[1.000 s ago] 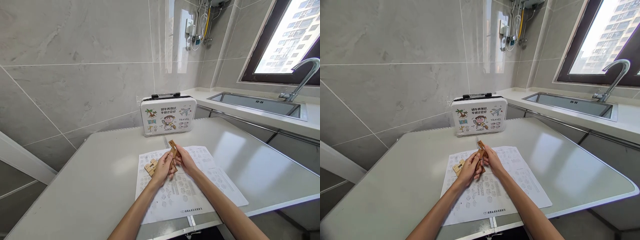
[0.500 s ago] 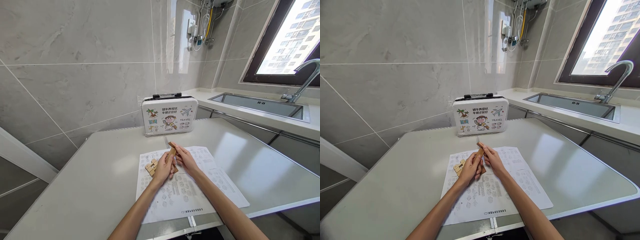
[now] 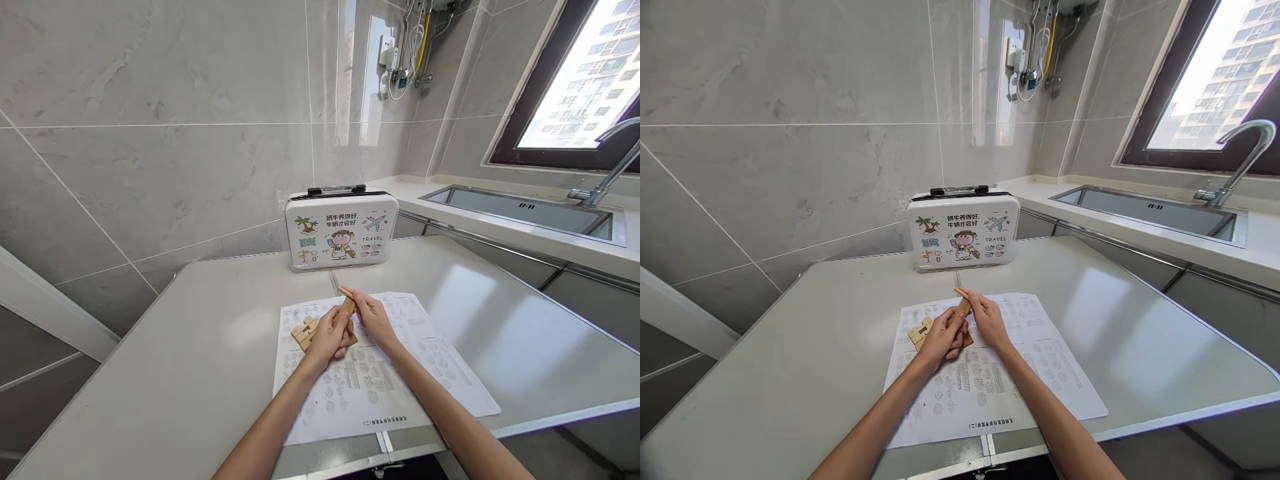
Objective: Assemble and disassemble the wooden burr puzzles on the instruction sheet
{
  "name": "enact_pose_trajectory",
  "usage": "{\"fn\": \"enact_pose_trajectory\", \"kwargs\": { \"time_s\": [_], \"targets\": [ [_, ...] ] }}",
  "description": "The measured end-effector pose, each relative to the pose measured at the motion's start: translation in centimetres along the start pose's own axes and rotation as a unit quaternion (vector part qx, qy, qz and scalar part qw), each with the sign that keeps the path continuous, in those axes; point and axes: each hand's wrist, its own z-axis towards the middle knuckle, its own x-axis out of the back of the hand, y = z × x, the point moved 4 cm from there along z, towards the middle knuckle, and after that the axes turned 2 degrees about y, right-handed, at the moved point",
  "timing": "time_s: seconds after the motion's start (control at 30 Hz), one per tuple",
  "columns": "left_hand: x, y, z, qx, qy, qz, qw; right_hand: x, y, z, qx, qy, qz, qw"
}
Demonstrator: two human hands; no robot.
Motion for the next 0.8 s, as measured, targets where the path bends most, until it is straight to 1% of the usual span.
{"fn": "enact_pose_trajectory", "kwargs": {
  "time_s": [0.13, 0.4, 0.63, 0.8],
  "targets": [
    [0.12, 0.0, -0.03, 0.016, -0.01, -0.008, 1.0, 0.14, -0.38, 0.0, 0.032, 0.007, -0.022, 0.999],
    [0.19, -0.21, 0.36, 0.031, -0.024, -0.022, 0.999, 0.45, 0.1, 0.38, 0.058, 0.015, -0.043, 0.997],
    [0.19, -0.17, 0.5, 0.044, -0.043, -0.033, 0.998, 0.61, 0.05, 0.58, 0.067, 0.006, -0.072, 0.995],
    [0.28, 0.12, 0.49, 0.044, -0.047, -0.017, 0.998, 0.73, 0.06, 0.62, 0.083, -0.001, -0.082, 0.993]
  ]
}}
